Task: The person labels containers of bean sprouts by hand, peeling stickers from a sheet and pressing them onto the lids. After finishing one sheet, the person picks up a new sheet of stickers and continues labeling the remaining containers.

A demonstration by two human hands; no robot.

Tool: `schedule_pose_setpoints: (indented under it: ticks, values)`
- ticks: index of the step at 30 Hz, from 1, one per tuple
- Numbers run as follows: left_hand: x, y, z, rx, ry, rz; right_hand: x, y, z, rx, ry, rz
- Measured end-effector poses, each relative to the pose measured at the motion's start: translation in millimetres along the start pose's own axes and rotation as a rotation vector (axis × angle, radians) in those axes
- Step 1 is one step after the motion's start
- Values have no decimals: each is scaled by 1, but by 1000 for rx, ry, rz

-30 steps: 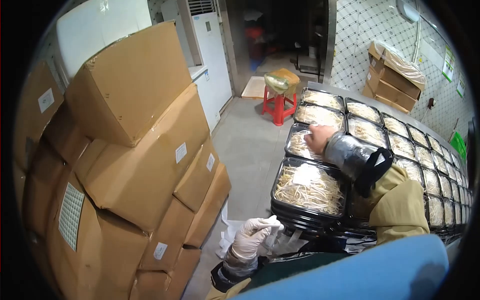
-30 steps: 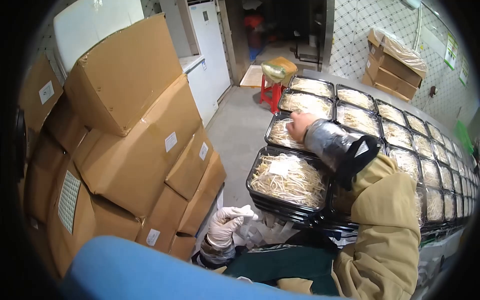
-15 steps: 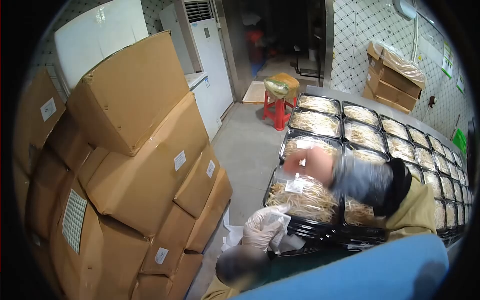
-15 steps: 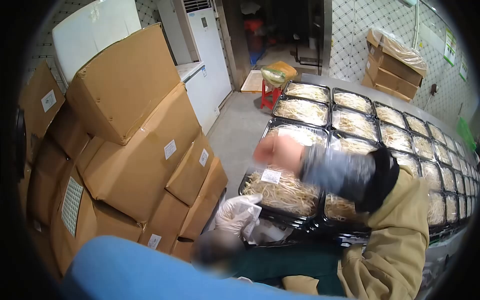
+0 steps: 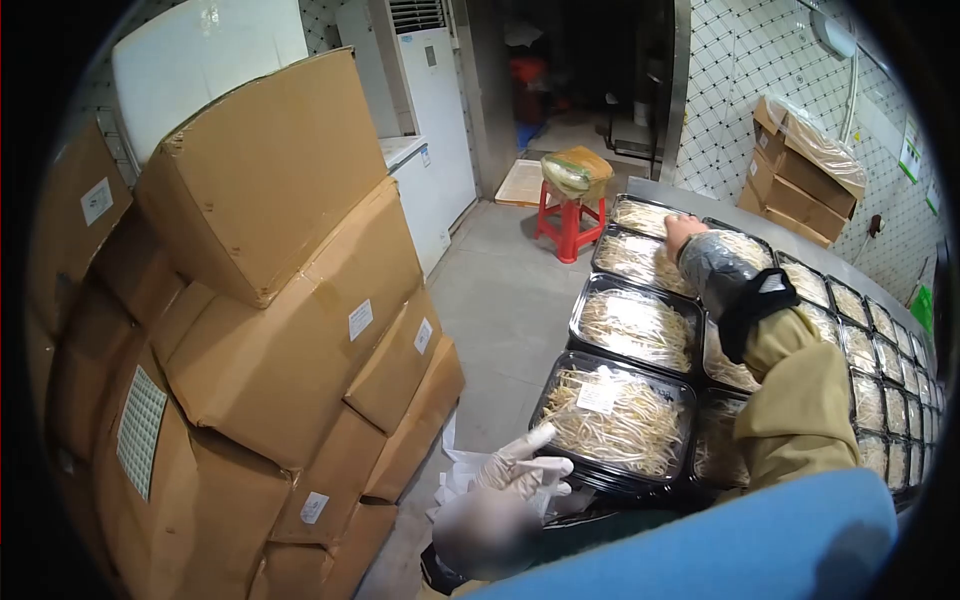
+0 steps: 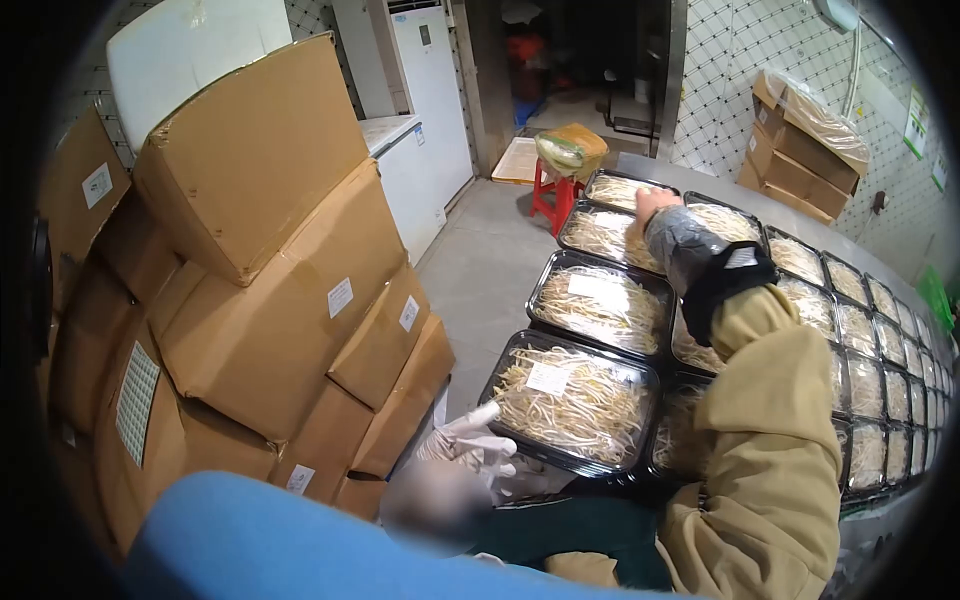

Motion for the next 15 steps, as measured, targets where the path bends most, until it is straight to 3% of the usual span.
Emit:
schedule_pose_setpoints:
  ticks: [1,3,5,6,7,8,10,11,12,14,15]
  values:
    - [-2,1,-2,86,33,35,-25,16,18,-84,102,-276]
    - [-1,-1,-7,53,-15,-20,-98,50,81,-231,379,-948]
    - [-7,-5,-9,52,20,-63,-159,82,176,-263,886,-961]
    - [1,-7,-12,44,-196,33,-171,101,217,-150,1020,-1096]
    - [13,-6,-9,33,-412,130,-178,104,241,-213,1008,-1076]
    - [16,-10,-9,24,-409,128,-182,104,253,-274,997,-1056]
    - [22,-24,-10,10,-348,-167,-168,116,242,-70,976,-1115]
    - [14,-19,-13,12,-212,-203,-157,124,220,21,934,-1013]
    - [5,-14,-14,8,-76,-242,-144,127,179,84,827,-922]
    - [-5,0,-17,-96,-90,-97,-100,134,78,167,528,-653]
    - [3,2,-15,-97,-219,-141,-68,122,12,264,376,-484]
Point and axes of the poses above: each hand's wrist, its own z-axis away from the middle knuckle, its own y-axis out of the back of the hand, x = y × z, the point moved 8 cm from there along -z, towards the middle knuckle, and after that the axes turned 2 degrees about z, right-handed, at the moved point
